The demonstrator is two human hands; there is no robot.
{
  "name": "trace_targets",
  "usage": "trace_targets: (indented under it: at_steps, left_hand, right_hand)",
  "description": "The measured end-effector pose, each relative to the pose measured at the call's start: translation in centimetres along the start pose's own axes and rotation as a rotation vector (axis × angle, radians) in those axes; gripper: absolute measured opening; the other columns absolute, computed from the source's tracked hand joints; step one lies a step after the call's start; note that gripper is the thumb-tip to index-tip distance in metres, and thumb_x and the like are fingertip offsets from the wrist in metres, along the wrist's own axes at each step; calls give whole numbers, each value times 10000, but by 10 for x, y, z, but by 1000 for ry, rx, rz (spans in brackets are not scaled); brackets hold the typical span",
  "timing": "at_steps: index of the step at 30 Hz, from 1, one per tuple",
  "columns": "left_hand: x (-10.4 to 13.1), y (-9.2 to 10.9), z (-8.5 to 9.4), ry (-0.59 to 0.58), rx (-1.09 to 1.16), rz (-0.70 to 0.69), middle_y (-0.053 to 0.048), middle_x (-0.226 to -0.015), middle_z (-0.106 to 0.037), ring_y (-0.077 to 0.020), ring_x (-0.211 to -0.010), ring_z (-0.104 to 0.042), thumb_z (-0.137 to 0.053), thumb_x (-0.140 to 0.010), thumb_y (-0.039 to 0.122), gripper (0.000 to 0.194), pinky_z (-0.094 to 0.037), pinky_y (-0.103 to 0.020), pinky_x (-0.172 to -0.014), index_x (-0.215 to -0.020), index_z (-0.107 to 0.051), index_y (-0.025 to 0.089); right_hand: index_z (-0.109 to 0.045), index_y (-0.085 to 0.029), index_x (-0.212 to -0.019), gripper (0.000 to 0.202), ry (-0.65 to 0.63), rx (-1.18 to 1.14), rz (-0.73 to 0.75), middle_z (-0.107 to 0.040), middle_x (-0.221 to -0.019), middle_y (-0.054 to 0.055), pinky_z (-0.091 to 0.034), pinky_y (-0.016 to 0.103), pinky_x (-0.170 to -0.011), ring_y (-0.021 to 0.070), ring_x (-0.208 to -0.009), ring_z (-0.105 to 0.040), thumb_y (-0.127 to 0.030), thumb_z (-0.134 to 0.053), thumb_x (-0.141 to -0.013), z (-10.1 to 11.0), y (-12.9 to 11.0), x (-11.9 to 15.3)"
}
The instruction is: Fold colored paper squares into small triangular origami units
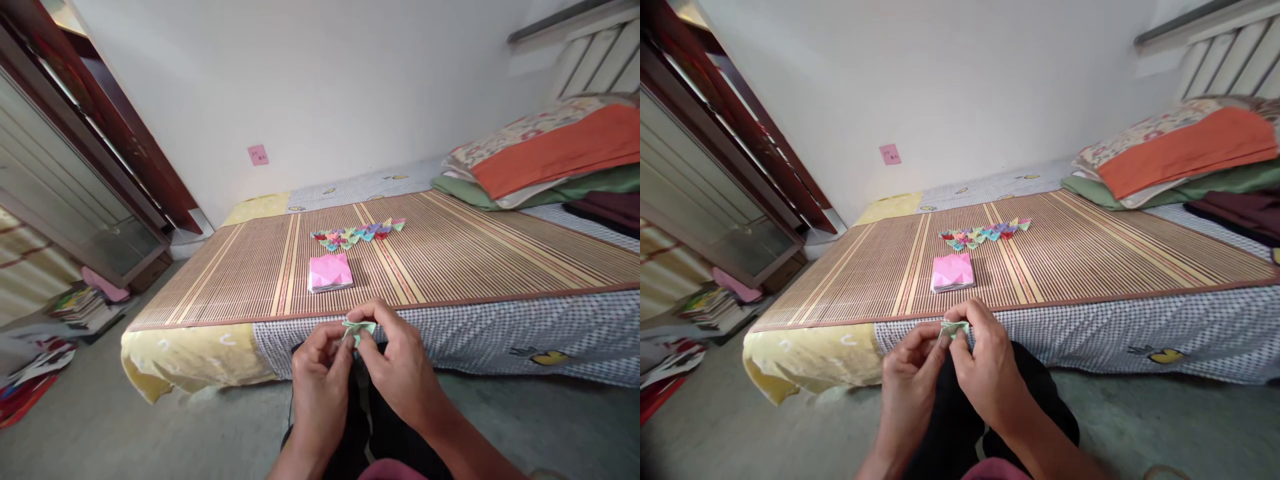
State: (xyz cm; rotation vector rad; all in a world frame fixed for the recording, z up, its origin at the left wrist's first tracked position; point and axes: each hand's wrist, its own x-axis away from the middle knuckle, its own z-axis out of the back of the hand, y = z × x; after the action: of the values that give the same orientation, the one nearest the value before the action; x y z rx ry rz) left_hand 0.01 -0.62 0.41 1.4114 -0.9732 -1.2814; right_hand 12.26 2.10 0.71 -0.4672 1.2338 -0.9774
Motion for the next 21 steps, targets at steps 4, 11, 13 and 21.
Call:
trace_targets:
  at_steps: [4, 11, 13, 21]
  left_hand:
    - [0, 3, 0, 28, -5, -4, -46, -856, -783, -171, -757, -706, -715, -933, 314, 159, -531, -252, -711, -987, -775, 177]
    - [-2, -3, 5, 47, -53, -13, -29, -819, -748, -167, -732, -680, -724, -918, 305, 130, -527, -255, -704, -953, -764, 186]
    - [-2, -6, 6, 59, -81, -15, -26, -810, -736, -169, -728, -673, -722, -916, 298, 121, -530, -262, -707, -949, -764, 190]
    - [-3, -14, 6, 98, -140, -86, -31, -804, -740, -183, -755, -693, -683, -914, 235, 79, -554, -274, -716, -901, -750, 195]
  right_hand:
    - [-619, -205, -929, 166, 31, -18, 9, -687, -871, 27, -510, 283, -741, 185, -817, -672, -97, -496, -906, -2, -1, 0]
    - [-623, -225, -910, 143, 2, -83, -56, -719, -865, 13, -524, 287, -738, 185, -786, -688, -108, -556, -863, -1, -3, -1]
    - [-622, -227, -913, 149, -2, -73, -58, -721, -872, 16, -527, 293, -745, 192, -801, -693, -106, -564, -846, -2, -3, -1]
    - [-592, -213, -924, 143, -12, 17, 32, -659, -883, 39, -513, 315, -756, 200, -820, -655, -99, -507, -904, -5, 1, 1]
